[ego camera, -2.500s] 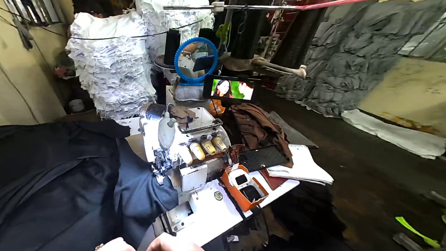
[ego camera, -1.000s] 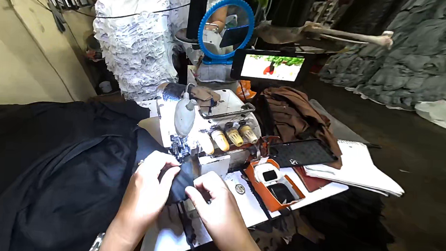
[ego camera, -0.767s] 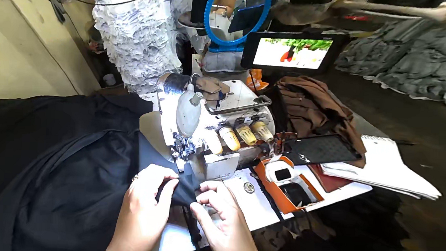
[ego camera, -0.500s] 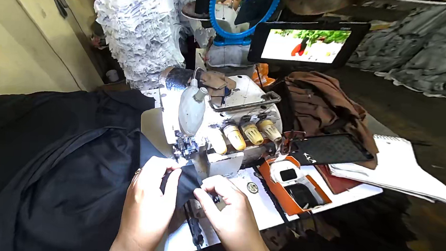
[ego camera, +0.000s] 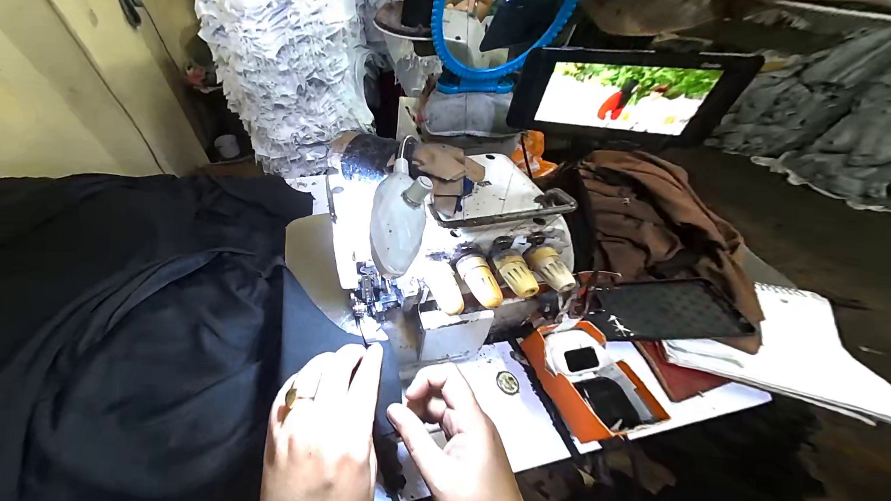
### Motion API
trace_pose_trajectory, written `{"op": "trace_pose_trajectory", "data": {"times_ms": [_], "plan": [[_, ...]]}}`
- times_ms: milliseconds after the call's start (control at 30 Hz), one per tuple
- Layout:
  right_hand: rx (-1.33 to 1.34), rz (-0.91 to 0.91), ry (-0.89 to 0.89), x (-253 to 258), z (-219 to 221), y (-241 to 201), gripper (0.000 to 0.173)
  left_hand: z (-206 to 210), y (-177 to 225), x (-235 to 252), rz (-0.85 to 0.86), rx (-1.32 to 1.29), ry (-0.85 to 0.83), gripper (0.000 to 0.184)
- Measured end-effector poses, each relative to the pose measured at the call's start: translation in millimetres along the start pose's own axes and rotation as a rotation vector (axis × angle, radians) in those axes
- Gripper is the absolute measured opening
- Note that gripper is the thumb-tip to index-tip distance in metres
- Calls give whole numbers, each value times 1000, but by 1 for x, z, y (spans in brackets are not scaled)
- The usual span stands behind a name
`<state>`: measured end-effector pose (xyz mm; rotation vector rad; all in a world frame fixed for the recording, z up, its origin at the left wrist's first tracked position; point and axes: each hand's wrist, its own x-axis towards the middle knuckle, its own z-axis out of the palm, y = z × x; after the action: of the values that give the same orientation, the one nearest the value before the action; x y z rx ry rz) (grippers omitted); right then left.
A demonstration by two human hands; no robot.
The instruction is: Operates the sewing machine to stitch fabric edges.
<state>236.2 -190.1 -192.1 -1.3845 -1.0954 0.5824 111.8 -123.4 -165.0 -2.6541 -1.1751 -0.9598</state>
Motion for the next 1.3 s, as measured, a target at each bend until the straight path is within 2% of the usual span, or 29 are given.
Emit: {"op": "trace_pose_trajectory", "data": {"times_ms": [100, 200, 400, 567, 733, 800, 867, 933, 1000, 1067, 1167, 1300], "plan": [[-117, -191, 10, 9, 0, 5, 13, 8, -13, -6, -12, -107, 47, 32], [-259, -281, 17, 16, 0, 9, 17, 9, -24, -7, -7, -197, 49, 29], [-264, -271, 3, 18, 2, 5, 18, 14, -39, 15, -53, -202, -24, 29], [-278, -233, 6, 13, 3, -2, 15, 14, -60, 70, -143, -237, -178, 11], [-280, -224, -25, 8, 1, -5, 15, 33, -72, 91, -213, -305, -62, 11], [-285, -214, -44, 8, -3, -9, 14, 34, -74, 85, -254, -380, 18, 10], [-284, -214, -44, 10, -8, -11, 15, 31, -74, 71, -281, -414, 181, 11], [-275, -227, -30, 12, -9, -12, 15, 24, -71, 49, -243, -440, 376, 11], [-242, -251, -10, 14, -6, -15, 16, 17, -61, 24, -154, -465, 476, 8], [-183, -285, -5, 16, 3, -17, 20, 10, -44, 1, -66, -501, 464, 9], [-83, -373, -72, 16, 13, -14, 28, 4, -22, -21, 44, -571, 363, 10], [-135, -388, -131, 17, 3, -4, 22, 5, -17, -35, 90, -580, 281, 11]]}}
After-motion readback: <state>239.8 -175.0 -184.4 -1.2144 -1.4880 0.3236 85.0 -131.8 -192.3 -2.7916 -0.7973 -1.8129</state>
